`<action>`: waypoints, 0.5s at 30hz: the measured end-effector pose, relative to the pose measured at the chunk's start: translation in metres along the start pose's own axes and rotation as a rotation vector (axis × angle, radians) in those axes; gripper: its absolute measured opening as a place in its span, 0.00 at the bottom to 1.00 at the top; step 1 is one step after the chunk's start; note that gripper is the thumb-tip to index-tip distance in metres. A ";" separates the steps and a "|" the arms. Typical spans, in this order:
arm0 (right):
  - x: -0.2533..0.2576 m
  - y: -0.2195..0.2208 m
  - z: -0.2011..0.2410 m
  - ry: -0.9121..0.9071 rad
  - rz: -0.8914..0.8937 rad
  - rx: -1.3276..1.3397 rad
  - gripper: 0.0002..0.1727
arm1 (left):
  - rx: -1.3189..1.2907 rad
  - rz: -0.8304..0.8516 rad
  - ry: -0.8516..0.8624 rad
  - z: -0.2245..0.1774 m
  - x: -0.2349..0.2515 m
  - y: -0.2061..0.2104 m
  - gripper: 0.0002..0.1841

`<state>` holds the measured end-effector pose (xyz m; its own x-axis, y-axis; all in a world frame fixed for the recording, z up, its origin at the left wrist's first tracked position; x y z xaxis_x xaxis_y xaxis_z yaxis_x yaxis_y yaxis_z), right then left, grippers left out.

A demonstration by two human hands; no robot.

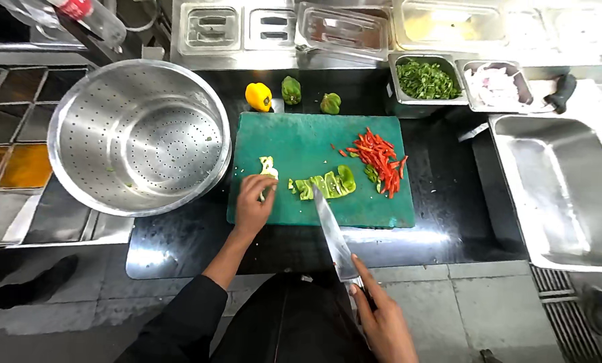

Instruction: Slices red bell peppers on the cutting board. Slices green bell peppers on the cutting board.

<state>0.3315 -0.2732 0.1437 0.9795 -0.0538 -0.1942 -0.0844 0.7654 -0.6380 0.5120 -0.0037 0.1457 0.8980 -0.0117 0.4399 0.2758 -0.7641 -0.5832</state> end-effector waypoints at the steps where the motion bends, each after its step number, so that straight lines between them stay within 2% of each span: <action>1: 0.004 -0.001 -0.004 0.012 -0.016 0.035 0.29 | -0.013 0.084 0.089 -0.013 0.000 0.013 0.12; 4: 0.016 -0.004 -0.011 0.043 -0.047 0.067 0.28 | 0.055 0.272 0.259 -0.027 -0.004 0.049 0.13; 6: 0.021 -0.006 -0.012 0.053 -0.058 0.071 0.29 | 0.100 0.258 0.247 -0.019 -0.004 0.049 0.09; 10: 0.022 -0.010 -0.023 0.119 -0.088 0.124 0.29 | 0.143 0.188 0.160 -0.006 -0.006 0.035 0.09; 13: 0.022 -0.015 -0.028 0.164 -0.114 0.187 0.30 | 0.040 0.148 0.137 -0.021 0.004 0.034 0.10; 15: 0.023 -0.022 -0.030 0.178 -0.153 0.221 0.30 | -0.080 0.252 0.173 -0.042 0.018 0.054 0.13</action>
<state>0.3501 -0.3103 0.1313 0.9288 -0.2750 -0.2482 0.1218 0.8594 -0.4966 0.5289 -0.0721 0.1510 0.8609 -0.3115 0.4022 0.0180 -0.7714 -0.6361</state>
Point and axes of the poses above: each hand's wrist, its own x-axis towards the middle knuckle, its own y-axis out of the palm, z = x × y, the point moved 10 cm from there along x, towards the middle knuckle, and after that the axes turned 2 degrees about -z, right-handed, at the moved point
